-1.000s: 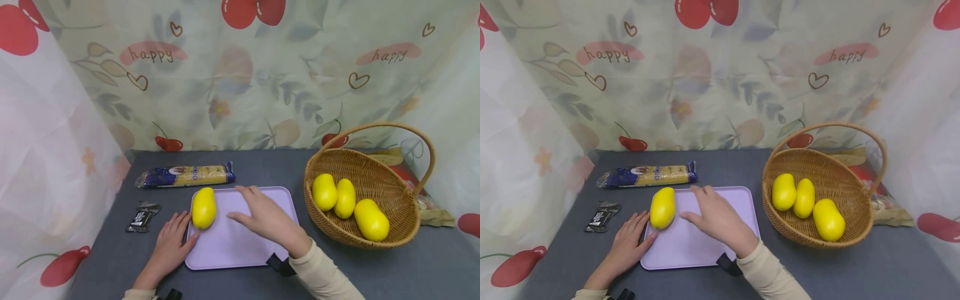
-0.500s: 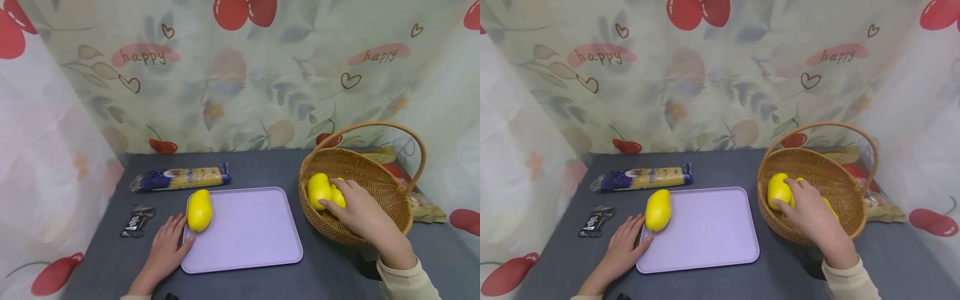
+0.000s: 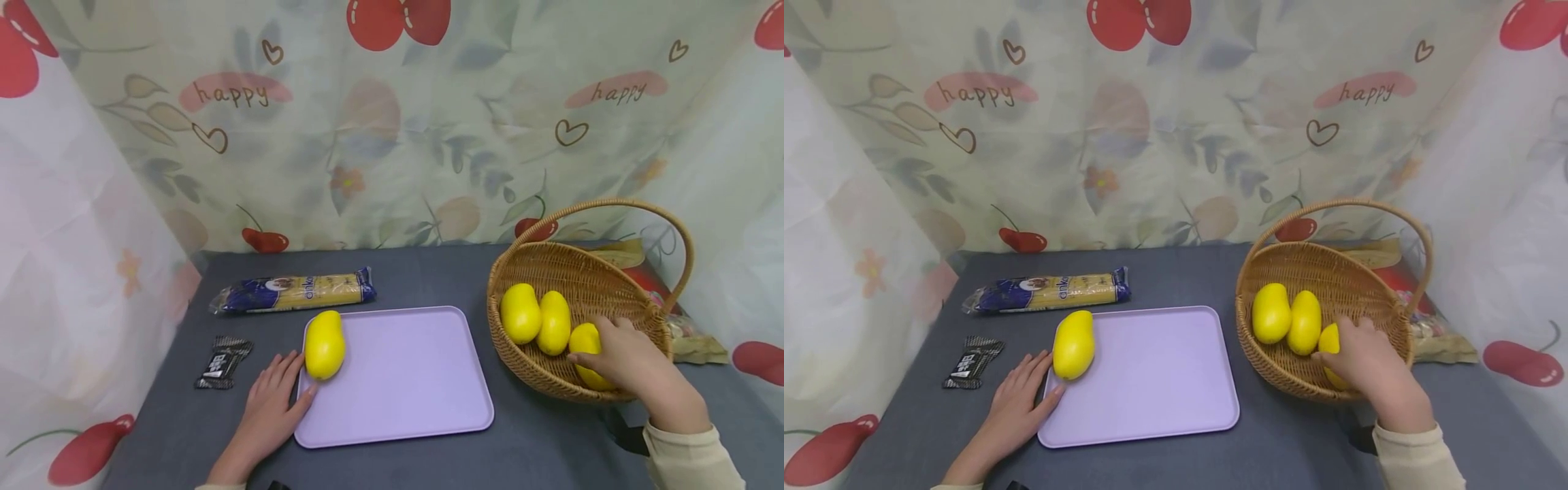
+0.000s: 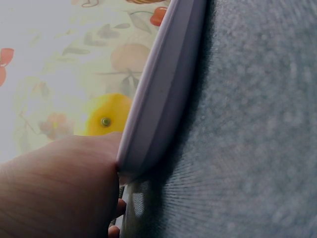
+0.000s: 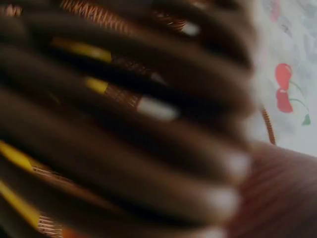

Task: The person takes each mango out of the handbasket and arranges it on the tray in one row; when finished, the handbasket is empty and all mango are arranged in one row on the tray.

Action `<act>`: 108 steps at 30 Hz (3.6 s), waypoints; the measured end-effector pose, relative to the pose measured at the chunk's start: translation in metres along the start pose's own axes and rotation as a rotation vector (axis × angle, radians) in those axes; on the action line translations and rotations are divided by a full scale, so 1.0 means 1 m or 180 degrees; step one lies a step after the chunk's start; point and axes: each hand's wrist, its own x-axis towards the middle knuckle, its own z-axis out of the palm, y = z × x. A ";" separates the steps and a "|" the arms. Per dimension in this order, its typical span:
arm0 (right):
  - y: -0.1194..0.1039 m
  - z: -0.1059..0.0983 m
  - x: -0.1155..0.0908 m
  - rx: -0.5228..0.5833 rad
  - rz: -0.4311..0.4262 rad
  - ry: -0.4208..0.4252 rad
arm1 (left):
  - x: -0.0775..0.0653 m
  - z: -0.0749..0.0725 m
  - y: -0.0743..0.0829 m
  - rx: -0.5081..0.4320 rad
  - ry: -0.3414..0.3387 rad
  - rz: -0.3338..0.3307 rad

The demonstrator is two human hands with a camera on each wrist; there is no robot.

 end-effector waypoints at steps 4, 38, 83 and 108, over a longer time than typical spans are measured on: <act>0.007 0.001 0.004 0.0067 -0.0030 -0.0222 | 0.000 0.000 0.000 0.0021 -0.0006 0.0002; 0.022 0.010 0.011 0.0061 -0.0110 -0.0463 | 0.001 -0.001 -0.001 0.0040 0.0061 0.0058; -0.066 -0.015 -0.054 -0.0167 -0.1122 0.1315 | 0.000 0.001 -0.005 0.0006 0.0025 0.0017; -0.163 0.020 -0.028 0.0339 -0.2154 0.1026 | 0.000 0.003 -0.002 0.0024 0.0038 0.0057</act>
